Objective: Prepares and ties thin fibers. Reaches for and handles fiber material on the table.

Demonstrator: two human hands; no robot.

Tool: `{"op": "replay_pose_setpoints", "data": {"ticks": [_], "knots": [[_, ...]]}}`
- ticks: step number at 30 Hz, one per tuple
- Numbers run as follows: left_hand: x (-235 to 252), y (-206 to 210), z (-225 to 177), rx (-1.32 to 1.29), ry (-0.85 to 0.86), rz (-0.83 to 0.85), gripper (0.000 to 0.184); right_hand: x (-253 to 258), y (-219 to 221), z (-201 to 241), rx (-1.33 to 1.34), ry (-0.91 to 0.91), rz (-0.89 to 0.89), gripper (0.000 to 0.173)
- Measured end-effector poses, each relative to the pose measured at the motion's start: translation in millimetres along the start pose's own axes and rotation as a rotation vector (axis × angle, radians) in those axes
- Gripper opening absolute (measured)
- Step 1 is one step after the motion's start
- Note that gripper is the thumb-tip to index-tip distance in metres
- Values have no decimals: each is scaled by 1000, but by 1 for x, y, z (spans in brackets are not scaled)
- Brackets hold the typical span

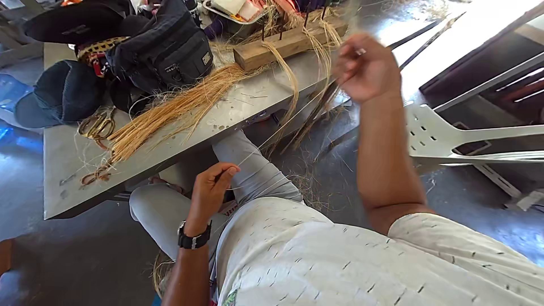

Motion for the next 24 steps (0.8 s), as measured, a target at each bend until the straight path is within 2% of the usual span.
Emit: {"op": "replay_pose_setpoints", "data": {"ticks": [5, 7, 11, 13, 15, 18, 21, 24], "knots": [[-5, -40, 1, 73, -9, 7, 19, -19, -159, 101, -32, -232, -438, 24], [-2, -54, 1, 119, 0, 27, 20, -34, -215, 127, 18, -296, -531, 25], [6, -77, 16, 249, -55, 20, 19, -68, -312, 149, 257, -445, -659, 32], [6, -85, 33, 305, -118, 29, 19, -84, -340, 151, 296, -469, -846, 27], [3, -89, 52, 340, -196, 41, 20, -92, -364, 152, 266, -466, -929, 30], [-5, -91, 74, 377, -282, 34, 23, -90, -381, 156, 239, -488, -942, 31], [-15, -94, 95, 432, -357, -16, 32, -75, -321, 152, 35, -332, -962, 18], [-26, -85, 127, 404, -457, -8, 35, -26, -265, 130, -74, -121, -909, 12]]}}
Point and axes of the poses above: each hand's wrist, its own x-axis towards the middle knuckle, its own y-axis out of the palm, z = x × y, the point moved 6 cm from there along x, towards the middle knuckle, and after that the axes turned 8 degrees about y, right-handed, at the moved point
